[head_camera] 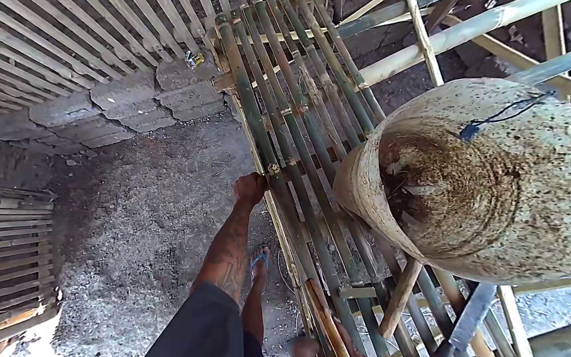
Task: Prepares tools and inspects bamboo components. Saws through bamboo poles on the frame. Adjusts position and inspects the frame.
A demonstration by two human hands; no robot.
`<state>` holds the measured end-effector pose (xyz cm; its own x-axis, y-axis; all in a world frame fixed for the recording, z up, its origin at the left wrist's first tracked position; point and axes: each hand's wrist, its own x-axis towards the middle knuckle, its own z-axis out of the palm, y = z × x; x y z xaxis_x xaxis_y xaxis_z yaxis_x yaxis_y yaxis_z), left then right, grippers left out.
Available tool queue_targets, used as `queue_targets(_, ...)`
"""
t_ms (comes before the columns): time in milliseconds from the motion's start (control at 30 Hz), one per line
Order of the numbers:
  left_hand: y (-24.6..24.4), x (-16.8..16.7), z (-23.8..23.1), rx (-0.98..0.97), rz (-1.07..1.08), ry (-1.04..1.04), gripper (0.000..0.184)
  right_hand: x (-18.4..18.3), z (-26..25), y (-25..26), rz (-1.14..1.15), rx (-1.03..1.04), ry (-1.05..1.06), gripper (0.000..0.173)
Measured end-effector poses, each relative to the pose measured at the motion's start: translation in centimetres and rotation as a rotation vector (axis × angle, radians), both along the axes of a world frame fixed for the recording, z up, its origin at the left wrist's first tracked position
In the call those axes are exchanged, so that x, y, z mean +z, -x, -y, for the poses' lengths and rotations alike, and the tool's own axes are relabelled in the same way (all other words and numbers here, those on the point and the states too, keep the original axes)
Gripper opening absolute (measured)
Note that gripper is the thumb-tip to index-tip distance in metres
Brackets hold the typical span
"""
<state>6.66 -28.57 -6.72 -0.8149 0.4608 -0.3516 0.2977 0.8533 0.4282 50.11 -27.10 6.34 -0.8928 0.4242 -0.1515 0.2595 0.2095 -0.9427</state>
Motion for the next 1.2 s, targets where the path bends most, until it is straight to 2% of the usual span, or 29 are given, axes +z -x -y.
queue_targets(267,0.3,0.0,0.0,-0.009,0.043,-0.028,0.048,-1.5,-1.2,4.6,-0.019,-0.068,-0.05,0.061)
queue_targets(367,0.4,0.2,0.0,-0.012,0.048,-0.018,0.048,-0.7,-1.4,3.0,-0.01,-0.055,-0.059,0.06)
queue_targets(467,0.3,0.2,-0.1,-0.009,0.052,0.003,0.049,0.4,-1.3,0.5,-0.008,-0.034,0.016,0.059)
queue_targets(533,0.4,0.2,-0.3,0.002,0.05,0.016,0.05,0.4,-1.3,0.7,-0.011,-0.037,0.036,0.058)
queue_targets(700,0.3,0.2,0.0,-0.006,0.038,-0.015,0.049,-3.0,-1.3,8.1,-0.09,-0.129,-0.053,0.059)
queue_targets(767,0.3,0.1,0.1,-0.017,0.026,-0.035,0.05,-3.7,-1.5,9.6,-0.107,-0.131,-0.07,0.06)
queue_targets(933,0.3,0.0,0.1,-0.024,0.014,-0.046,0.05,0.1,0.4,3.7,0.049,-0.089,-0.036,0.059)
queue_targets(1000,0.2,0.1,0.0,-0.018,0.027,-0.024,0.049,0.5,1.1,1.7,0.067,-0.07,-0.007,0.059)
queue_targets(1067,0.1,0.4,-0.1,0.0,0.032,-0.011,0.047,-0.1,1.4,2.2,0.066,-0.061,-0.025,0.059)
queue_targets(1200,0.0,0.2,-0.2,0.017,0.014,-0.026,0.046,-2.6,0.7,6.9,-0.001,-0.114,-0.092,0.059)
